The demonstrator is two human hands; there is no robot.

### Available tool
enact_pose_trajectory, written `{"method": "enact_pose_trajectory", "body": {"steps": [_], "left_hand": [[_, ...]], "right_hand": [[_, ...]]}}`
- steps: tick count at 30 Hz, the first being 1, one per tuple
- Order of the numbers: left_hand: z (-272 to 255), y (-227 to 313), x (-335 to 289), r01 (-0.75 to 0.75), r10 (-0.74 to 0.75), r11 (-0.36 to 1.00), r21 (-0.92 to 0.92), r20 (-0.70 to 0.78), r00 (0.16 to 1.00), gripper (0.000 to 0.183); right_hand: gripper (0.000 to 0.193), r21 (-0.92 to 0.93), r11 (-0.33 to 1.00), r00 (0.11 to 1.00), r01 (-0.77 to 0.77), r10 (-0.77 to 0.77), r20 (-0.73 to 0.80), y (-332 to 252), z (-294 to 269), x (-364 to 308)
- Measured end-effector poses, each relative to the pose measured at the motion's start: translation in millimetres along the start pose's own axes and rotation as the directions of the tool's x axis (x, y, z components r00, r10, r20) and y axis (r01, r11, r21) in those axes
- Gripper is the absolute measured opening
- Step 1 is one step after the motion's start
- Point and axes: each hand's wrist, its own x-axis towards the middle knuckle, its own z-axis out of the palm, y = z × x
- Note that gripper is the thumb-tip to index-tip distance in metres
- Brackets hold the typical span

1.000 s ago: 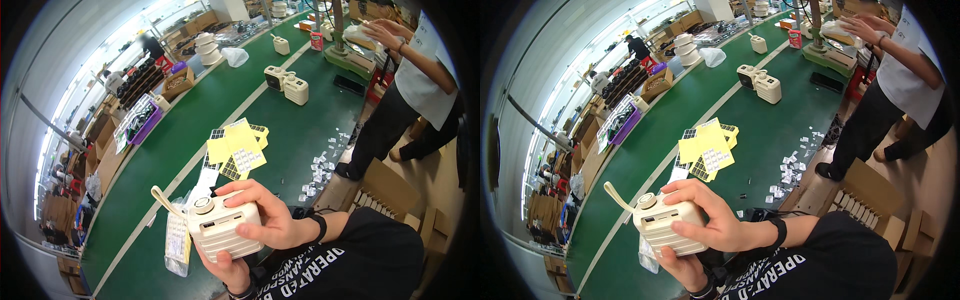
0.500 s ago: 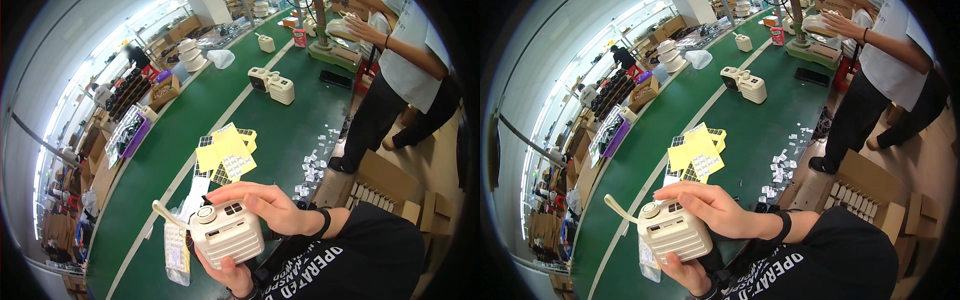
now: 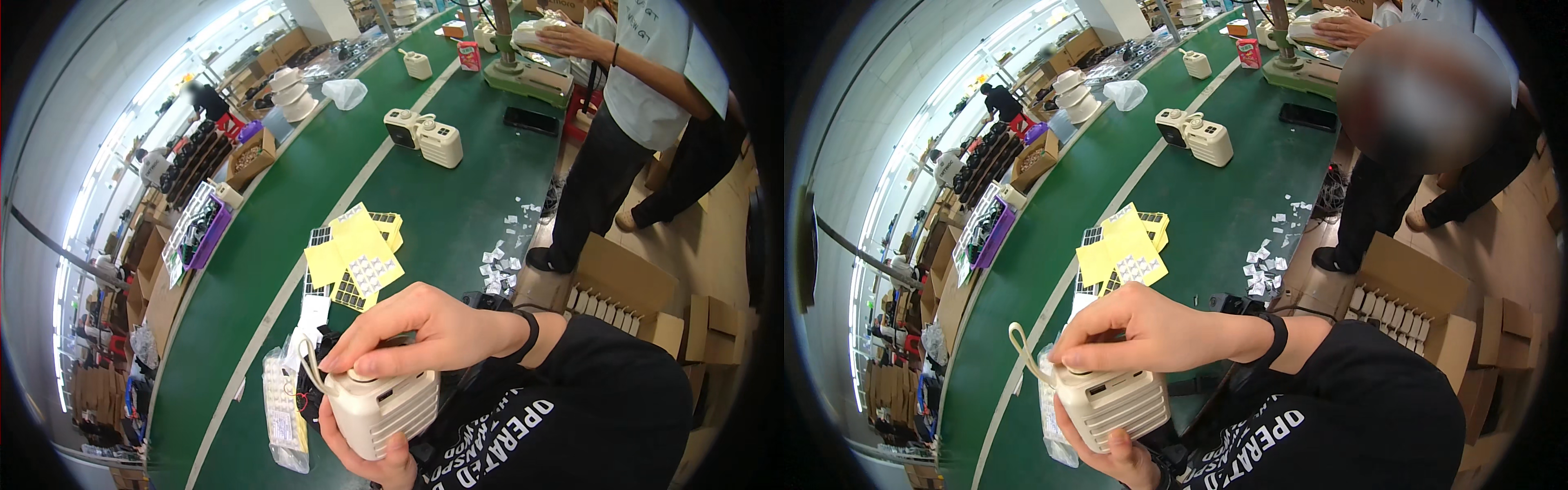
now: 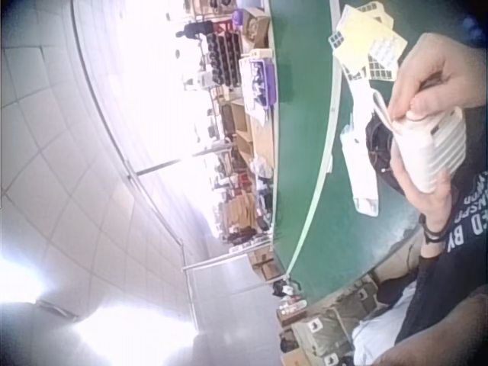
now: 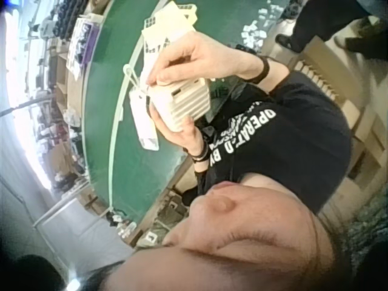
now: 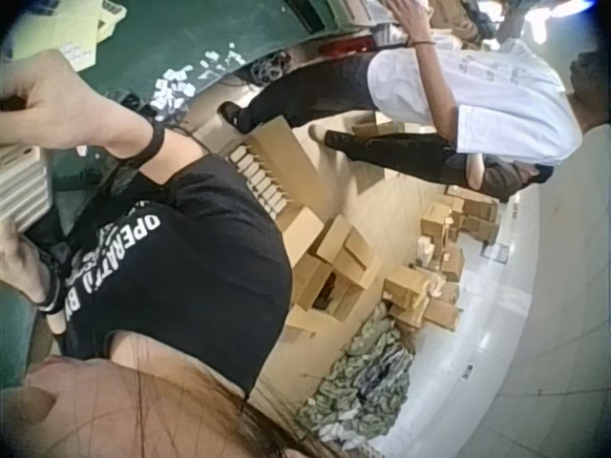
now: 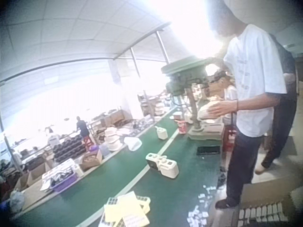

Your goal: Inspecting and assembling components for portable radios on a factory production line.

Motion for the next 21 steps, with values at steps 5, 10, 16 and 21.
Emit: {"method": "enact_pose_trajectory", "body": {"steps": [5, 10, 16, 21], "left_hand": [[8.2, -4.0, -2.6, 0.026, -0.036, 0.997, -0.072, -0.141, 0.989, 0.090], [7.6, -5.0, -2.8, -0.017, 0.018, 1.000, 0.009, -0.164, 0.986, 0.088], [12.7, -4.1, -3.8, -0.019, 0.021, 1.000, 0.011, -0.201, 0.979, 0.089], [1.7, -6.1, -3.2, 0.124, -0.149, 0.978, -0.167, -0.145, 0.978, 0.089]], "right_hand": [[0.021, -0.098, 0.974, 0.979, 0.204, -0.205, 0.005, 3.9, -3.2, -1.0], [0.022, -0.156, 0.958, 0.970, 0.243, -0.244, 0.012, 0.7, -1.3, -5.8], [0.022, -0.219, 0.932, 0.955, 0.289, -0.298, -0.006, -2.1, 1.4, -7.0], [0.024, -0.307, 0.900, 0.950, 0.309, -0.307, 0.057, -2.0, -7.1, -2.7]]}}
